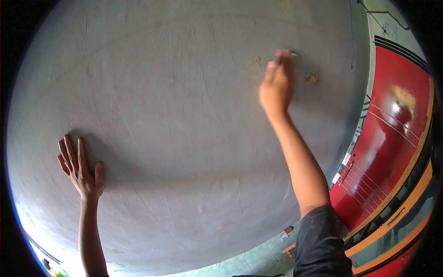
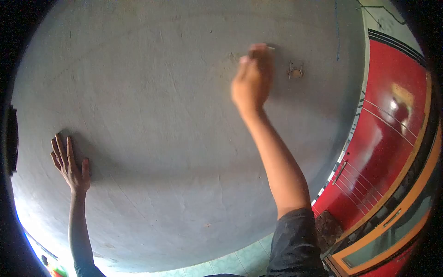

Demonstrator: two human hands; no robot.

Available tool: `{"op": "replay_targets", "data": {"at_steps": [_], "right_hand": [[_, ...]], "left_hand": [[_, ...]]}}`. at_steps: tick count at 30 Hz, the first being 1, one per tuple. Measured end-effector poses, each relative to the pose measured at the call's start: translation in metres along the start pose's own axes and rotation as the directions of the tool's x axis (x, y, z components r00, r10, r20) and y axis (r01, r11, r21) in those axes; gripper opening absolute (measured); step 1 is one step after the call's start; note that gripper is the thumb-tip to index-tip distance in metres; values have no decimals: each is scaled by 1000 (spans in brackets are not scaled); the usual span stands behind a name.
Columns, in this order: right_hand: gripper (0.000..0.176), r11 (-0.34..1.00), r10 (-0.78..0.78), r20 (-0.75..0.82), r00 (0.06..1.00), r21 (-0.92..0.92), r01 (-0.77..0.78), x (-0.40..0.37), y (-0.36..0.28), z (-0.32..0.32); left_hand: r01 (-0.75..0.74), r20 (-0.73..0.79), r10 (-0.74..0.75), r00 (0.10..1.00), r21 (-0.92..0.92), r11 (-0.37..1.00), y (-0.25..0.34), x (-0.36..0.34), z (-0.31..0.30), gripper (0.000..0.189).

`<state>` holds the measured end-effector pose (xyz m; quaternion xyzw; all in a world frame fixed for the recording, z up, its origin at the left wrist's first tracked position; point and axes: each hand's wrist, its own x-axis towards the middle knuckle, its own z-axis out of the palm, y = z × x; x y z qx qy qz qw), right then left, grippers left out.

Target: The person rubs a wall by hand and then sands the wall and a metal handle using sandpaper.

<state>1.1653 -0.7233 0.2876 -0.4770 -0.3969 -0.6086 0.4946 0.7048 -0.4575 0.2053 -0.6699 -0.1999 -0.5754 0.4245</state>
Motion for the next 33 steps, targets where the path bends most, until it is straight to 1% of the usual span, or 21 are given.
{"op": "replay_targets", "data": {"at_steps": [1, 2, 3, 5, 7, 8, 11, 14, 15, 16, 17, 20, 22, 23, 25, 27, 28, 29, 30, 31, 33], "right_hand": [[36, 998, -54, 12, 998, -36, 54, -8, -18, 1], [39, 982, -179, 155, 972, 81, 168, -19, -39, -5], [41, 893, -439, 344, 830, 263, 364, -18, -50, -20], [39, 877, -471, 336, 816, 75, 475, -12, -17, -21], [40, 998, -59, 92, 994, 41, 56, 7, 24, -18], [42, 964, 246, -13, 969, 108, -243, 11, 33, -17], [41, 999, -26, 15, 1000, 21, 26, -11, -10, 1], [45, 876, -475, 278, 835, 240, 419, -18, -32, -15], [46, 863, -505, 298, 810, 177, 473, -14, -9, -13], [46, 957, -289, 183, 940, 90, 276, -8, 17, -10], [47, 997, -64, 49, 997, 34, 63, 0, 33, -6], [47, 989, 54, -39, 998, -135, -59, 4, 7, 2], [43, 949, -263, 211, 941, 234, 213, -8, -48, -7], [39, 809, -568, 316, 760, 386, 444, -7, -62, -12], [36, 790, -607, 290, 740, 323, 521, 7, -49, -9], [40, 970, -229, 97, 969, 100, 219, 36, -21, 1], [40, 988, 89, -11, 996, 130, -87, 45, -33, 3], [41, 905, 405, -100, 909, 186, -382, 52, -45, 7], [33, 970, 58, -195, 979, -222, -102, 48, -41, 29], [31, 1000, -9, -77, 997, -13, 8, 47, -75, 28], [30, 886, -422, 138, 896, 274, 375, 33, -130, 29]], "left_hand": [[5, 5, -5, 1000, 1, 1000, 0, -1, -1, 74], [10, 8, -10, 1000, 1, 1000, -1, 0, -2, 74], [15, 13, -15, 1000, -1, 1000, 0, 0, -1, 74], [9, 14, -9, 1000, 1, 1000, -1, 3, -3, 74], [8, 11, -8, 1000, 1, 1000, -3, 6, -3, 74], [14, 13, -14, 1000, 2, 1000, -2, 7, -3, 73], [5, 30, -6, 1000, 12, 1000, -3, 5, -8, 72], [-21, 7, 20, 1000, 19, 1000, -2, 7, -5, 71], [-36, 2, 36, 999, 17, 999, -4, 6, -5, 71], [-25, 17, 25, 1000, 10, 1000, -5, 6, -6, 71], [-3, 28, 3, 1000, 4, 1000, -3, 7, -8, 71], [20, 47, -20, 999, 4, 1000, 1, 10, -13, 71], [16, 46, -16, 999, 6, 1000, -1, 9, -13, 71], [5, 29, -5, 1000, 7, 1000, -1, 9, -11, 72], [-20, 11, 20, 1000, 9, 1000, -3, 9, -11, 72], [34, 56, -34, 998, -6, 999, -1, 9, -17, 73], [48, 66, -47, 997, -5, 999, 0, 8, -18, 74], [59, 75, -58, 995, -4, 998, -2, 6, -17, 74], [57, 69, -57, 996, -2, 998, -3, 4, -15, 74], [48, 83, -48, 995, -2, 999, -3, 6, -16, 74], [29, 113, -28, 993, -7, 1000, -5, 6, -21, 74]]}}
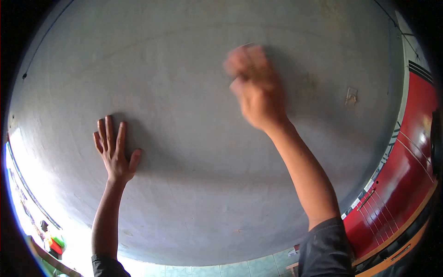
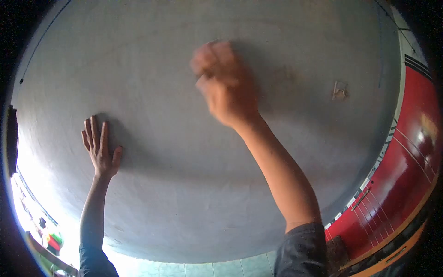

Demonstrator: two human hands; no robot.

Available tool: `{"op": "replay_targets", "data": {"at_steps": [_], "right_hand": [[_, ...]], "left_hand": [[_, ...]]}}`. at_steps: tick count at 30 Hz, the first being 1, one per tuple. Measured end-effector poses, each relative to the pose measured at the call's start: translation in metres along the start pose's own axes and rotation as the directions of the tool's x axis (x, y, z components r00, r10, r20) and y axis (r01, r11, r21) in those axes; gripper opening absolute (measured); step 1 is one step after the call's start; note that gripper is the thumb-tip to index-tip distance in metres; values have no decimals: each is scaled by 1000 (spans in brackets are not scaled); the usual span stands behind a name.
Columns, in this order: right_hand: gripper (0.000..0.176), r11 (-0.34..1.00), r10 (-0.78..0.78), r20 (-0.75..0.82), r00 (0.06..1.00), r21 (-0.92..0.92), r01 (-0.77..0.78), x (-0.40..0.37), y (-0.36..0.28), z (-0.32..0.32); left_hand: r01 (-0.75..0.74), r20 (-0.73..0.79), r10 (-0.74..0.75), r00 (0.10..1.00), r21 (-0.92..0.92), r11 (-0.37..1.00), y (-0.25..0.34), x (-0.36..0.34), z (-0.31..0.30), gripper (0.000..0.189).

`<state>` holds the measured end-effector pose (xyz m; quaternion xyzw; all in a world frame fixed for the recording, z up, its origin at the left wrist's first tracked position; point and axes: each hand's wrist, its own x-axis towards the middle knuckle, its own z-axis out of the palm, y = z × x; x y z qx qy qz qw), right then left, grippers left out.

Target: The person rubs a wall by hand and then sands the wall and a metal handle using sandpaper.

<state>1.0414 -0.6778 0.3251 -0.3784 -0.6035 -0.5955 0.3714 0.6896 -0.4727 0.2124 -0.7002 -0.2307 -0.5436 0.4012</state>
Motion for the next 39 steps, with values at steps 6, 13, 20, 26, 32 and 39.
{"op": "replay_targets", "data": {"at_steps": [6, 13, 20, 26, 32, 39], "right_hand": [[27, 938, 271, -341, 900, -117, -327, 24, 38, 7], [31, 935, -337, 148, 930, 168, 312, 46, -114, 87], [34, 858, 350, -341, 872, -257, -445, 71, -104, 114], [30, 979, -203, 211, 956, 55, 196, 82, -193, 144], [33, 951, 279, -223, 934, -67, -301, 86, -169, 157], [41, 979, -204, 191, 960, 16, 204, 67, -182, 145]], "left_hand": [[-57, 100, 57, 993, -8, 998, -77, -23, 0, 81], [-96, 65, 96, 993, 5, 995, -156, -47, 0, 81], [40, -6, -40, 999, -24, 999, -209, -79, 4, 77], [-69, 77, 67, 995, 25, 997, -233, -95, -1, 76], [80, -75, -82, 994, -31, 996, -292, -123, 8, 79], [79, -56, -80, 995, -19, 997, -292, -125, -1, 78]]}}
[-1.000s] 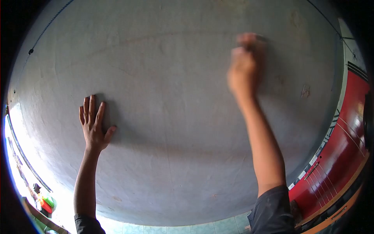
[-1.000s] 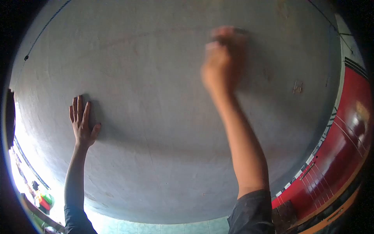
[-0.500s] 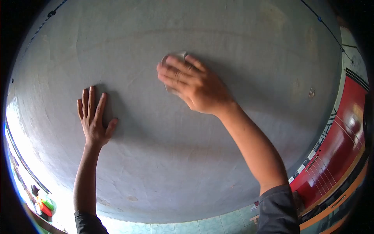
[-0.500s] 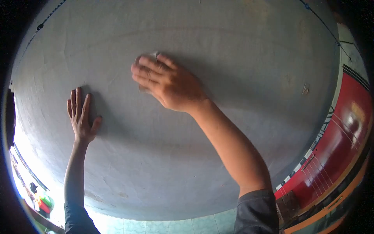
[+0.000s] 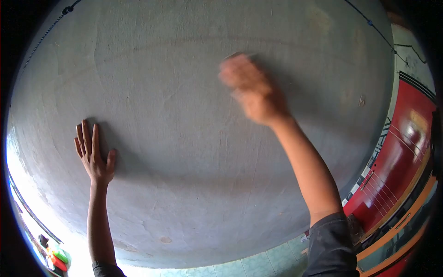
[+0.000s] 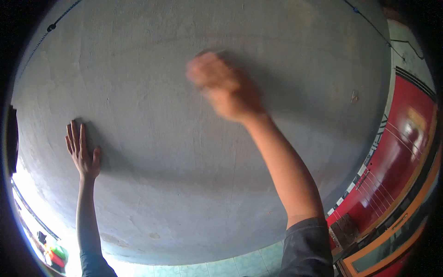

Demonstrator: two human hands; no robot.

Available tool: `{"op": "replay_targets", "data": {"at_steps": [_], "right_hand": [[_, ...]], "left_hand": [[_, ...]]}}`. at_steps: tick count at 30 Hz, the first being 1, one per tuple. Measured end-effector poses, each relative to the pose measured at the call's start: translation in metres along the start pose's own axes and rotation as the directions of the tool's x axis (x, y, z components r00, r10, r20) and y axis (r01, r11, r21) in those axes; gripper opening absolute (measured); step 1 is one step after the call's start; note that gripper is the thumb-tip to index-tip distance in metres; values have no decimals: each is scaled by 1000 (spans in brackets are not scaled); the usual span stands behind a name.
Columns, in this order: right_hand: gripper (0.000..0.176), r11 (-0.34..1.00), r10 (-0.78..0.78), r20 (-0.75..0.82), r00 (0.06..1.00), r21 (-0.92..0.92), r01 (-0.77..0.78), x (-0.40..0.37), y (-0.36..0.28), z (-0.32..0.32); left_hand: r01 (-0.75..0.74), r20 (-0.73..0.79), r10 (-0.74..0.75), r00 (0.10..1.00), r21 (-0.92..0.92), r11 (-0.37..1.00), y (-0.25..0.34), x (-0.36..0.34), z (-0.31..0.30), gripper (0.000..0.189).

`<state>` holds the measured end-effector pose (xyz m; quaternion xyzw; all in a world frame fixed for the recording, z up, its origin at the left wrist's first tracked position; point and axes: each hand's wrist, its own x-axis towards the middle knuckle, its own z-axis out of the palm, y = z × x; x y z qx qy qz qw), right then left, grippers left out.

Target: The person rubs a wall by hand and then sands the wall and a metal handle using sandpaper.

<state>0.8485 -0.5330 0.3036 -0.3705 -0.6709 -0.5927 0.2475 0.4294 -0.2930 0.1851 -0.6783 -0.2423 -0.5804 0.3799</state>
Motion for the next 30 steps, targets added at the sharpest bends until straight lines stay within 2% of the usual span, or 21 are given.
{"op": "replay_targets", "data": {"at_steps": [1, 2, 3, 5, 7, 10, 11, 12, 13, 14, 15, 17, 18, 19, 21, 23, 24, 25, 27, 29, 30], "right_hand": [[37, 978, 197, -114, 974, -41, -203, -5, 23, -14], [35, 874, 443, -347, 827, -38, -484, -7, 38, -11], [33, 697, 605, -556, 569, 25, -717, -12, 48, -9], [30, 800, 505, -486, 713, -44, -598, -9, 23, 5], [31, 954, 291, -73, 954, 104, -282, -2, -33, -6], [36, 982, -162, 87, 983, 117, 151, -34, -12, -2], [40, 996, -88, 64, 994, -7, 88, -48, 13, -18], [39, 997, 66, -8, 998, -36, -66, -63, 42, -34], [36, 939, 313, -145, 939, -103, -329, -75, 55, -51], [36, 883, 435, -307, 847, -39, -468, -84, 78, -59], [34, 751, 546, -408, 732, -148, -643, -91, 90, -61], [32, 808, 503, -379, 776, -113, -579, -90, 83, -59], [28, 895, 393, -301, 869, -93, -437, -88, 69, -64], [29, 973, 222, -53, 974, 80, -218, -93, 69, -75], [29, 998, 58, 44, 997, 20, -59, -108, 84, -88], [30, 938, 298, -253, 920, -100, -332, -146, 145, -104], [30, 852, 416, -439, 797, -118, -510, -154, 171, -114], [32, 649, 722, -470, 508, 204, -733, -171, 187, -127], [32, 655, 560, -546, 623, -169, -737, -187, 203, -123], [35, 916, 361, -259, 896, -82, -393, -196, 183, -128], [39, 983, 179, 40, 983, -51, -176, -203, 176, -144]], "left_hand": [[-1, -20, 1, 1000, -14, 1000, -3, -6, 2, 77], [-23, -9, 23, 1000, 15, 1000, -6, -9, 0, 78], [-59, -9, 59, 998, 39, 998, -9, -12, 1, 77], [-50, 24, 49, 998, 15, 999, -7, -14, -2, 74], [-33, -2, 33, 999, 1, 999, -9, -15, 0, 74], [-9, -22, 9, 1000, -17, 1000, 3, -16, 4, 76], [1, -25, -1, 1000, -17, 1000, 7, -15, 2, 77], [-17, -2, 17, 1000, -29, 999, 15, -12, -2, 76], [-32, 20, 33, 999, -36, 999, 28, -9, -8, 76], [-46, 42, 48, 998, -47, 998, 42, -8, -10, 75], [-68, 53, 70, 996, -39, 997, 55, -4, -9, 75], [-128, 84, 131, 988, -36, 991, 85, 4, -4, 75], [-131, 102, 136, 985, -55, 990, 103, 13, -3, 74], [-161, 86, 165, 983, -52, 986, 124, 23, 0, 73], [-218, 62, 220, 974, -37, 975, 161, 40, 8, 70], [-217, 83, 224, 971, -92, 972, 204, 63, 10, 67], [-207, 111, 217, 970, -95, 974, 227, 76, 9, 68], [-198, 143, 210, 967, -97, 975, 250, 88, 8, 71], [-212, 152, 229, 961, -117, 970, 291, 111, 10, 78], [-233, 162, 250, 955, -114, 966, 333, 138, 15, 78], [-260, 141, 274, 951, -113, 959, 352, 150, 20, 78]]}}
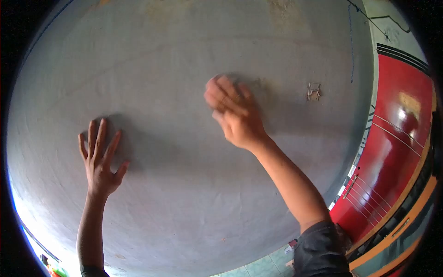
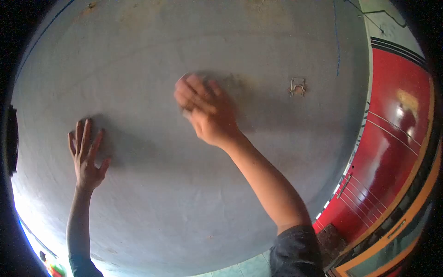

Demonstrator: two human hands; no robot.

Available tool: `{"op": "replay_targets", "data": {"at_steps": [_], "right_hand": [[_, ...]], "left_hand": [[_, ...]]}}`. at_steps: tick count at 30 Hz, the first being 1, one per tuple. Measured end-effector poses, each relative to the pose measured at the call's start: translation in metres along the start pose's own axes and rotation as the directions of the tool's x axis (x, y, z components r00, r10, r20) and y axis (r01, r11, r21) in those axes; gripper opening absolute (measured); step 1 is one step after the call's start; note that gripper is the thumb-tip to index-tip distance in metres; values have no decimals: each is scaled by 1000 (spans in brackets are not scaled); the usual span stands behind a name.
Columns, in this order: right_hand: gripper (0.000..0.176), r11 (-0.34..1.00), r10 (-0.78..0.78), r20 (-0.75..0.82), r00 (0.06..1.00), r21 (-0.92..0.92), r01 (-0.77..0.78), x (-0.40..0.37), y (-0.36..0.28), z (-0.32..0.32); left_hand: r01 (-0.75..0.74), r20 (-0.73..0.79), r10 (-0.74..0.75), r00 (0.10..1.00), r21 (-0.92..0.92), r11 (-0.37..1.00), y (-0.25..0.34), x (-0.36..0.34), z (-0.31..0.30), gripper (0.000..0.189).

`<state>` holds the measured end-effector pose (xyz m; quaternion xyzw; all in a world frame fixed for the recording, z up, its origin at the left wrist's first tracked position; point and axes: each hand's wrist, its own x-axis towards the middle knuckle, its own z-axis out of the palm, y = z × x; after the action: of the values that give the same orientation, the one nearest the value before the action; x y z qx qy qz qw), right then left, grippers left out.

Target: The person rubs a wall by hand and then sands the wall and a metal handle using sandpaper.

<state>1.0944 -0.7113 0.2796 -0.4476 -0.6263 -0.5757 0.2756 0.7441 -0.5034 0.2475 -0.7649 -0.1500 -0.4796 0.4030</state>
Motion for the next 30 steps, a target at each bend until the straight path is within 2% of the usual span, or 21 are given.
{"op": "replay_targets", "data": {"at_steps": [3, 4, 5, 7, 8, 9, 10, 13, 14, 16, 18, 21, 22, 25, 26, 29, 30], "right_hand": [[42, 996, 0, -100, 995, -86, -9, -36, 68, -10], [41, 983, 150, -255, 955, -63, -172, -39, 93, -14], [38, 919, 392, -354, 849, 105, -380, -46, 106, -19], [35, 913, 261, -389, 883, -198, -357, -54, 94, -9], [35, 984, 123, -254, 959, -96, -152, -54, 79, -7], [34, 998, -50, -136, 989, 28, 54, -55, 62, -12], [35, 949, -201, -15, 980, 246, 198, -54, 49, -24], [37, 998, 65, -231, 971, 9, -65, -55, 110, -24], [38, 958, 248, -344, 906, -54, -282, -57, 120, -24], [40, 986, 158, -252, 955, -10, -165, -55, 97, -18], [45, 994, -72, -62, 995, 73, 77, -67, 68, -13], [46, 992, 56, -183, 982, -101, -76, -60, 101, -22], [46, 977, 127, -293, 948, -128, -170, -54, 114, -27], [43, 998, 3, -69, 998, -68, -7, -58, 84, -29], [41, 996, -89, 19, 996, -10, 89, -64, 76, -22], [42, 994, 60, -238, 969, -74, -80, -49, 117, -28], [42, 967, 157, -302, 940, -147, -209, -46, 123, -32]], "left_hand": [[-34, -17, 34, 999, 5, 999, 42, 42, 11, 78], [-18, -16, 19, 1000, 41, 999, 54, 50, 14, 76], [-2, -32, 3, 999, 42, 999, 67, 58, 19, 76], [36, -55, -33, 998, 46, 998, 86, 64, 25, 74], [49, -64, -43, 997, 85, 995, 91, 67, 29, 74], [63, -71, -57, 996, 85, 994, 96, 68, 31, 74], [74, -78, -67, 995, 85, 994, 98, 69, 32, 75], [97, -55, -90, 994, 138, 986, 101, 70, 32, 79], [112, -42, -107, 993, 165, 980, 104, 67, 34, 82], [110, -62, -101, 993, 165, 980, 104, 66, 35, 81], [117, -65, -108, 992, 167, 979, 106, 59, 37, 81], [131, -66, -123, 990, 134, 982, 106, 57, 37, 78], [132, -86, -124, 989, 93, 987, 106, 58, 38, 75], [127, -106, -119, 987, 63, 990, 106, 58, 38, 73], [121, -106, -113, 988, 67, 990, 106, 58, 38, 72], [134, -96, -126, 987, 86, 987, 106, 61, 36, 72], [136, -92, -128, 987, 82, 987, 107, 60, 36, 72]]}}
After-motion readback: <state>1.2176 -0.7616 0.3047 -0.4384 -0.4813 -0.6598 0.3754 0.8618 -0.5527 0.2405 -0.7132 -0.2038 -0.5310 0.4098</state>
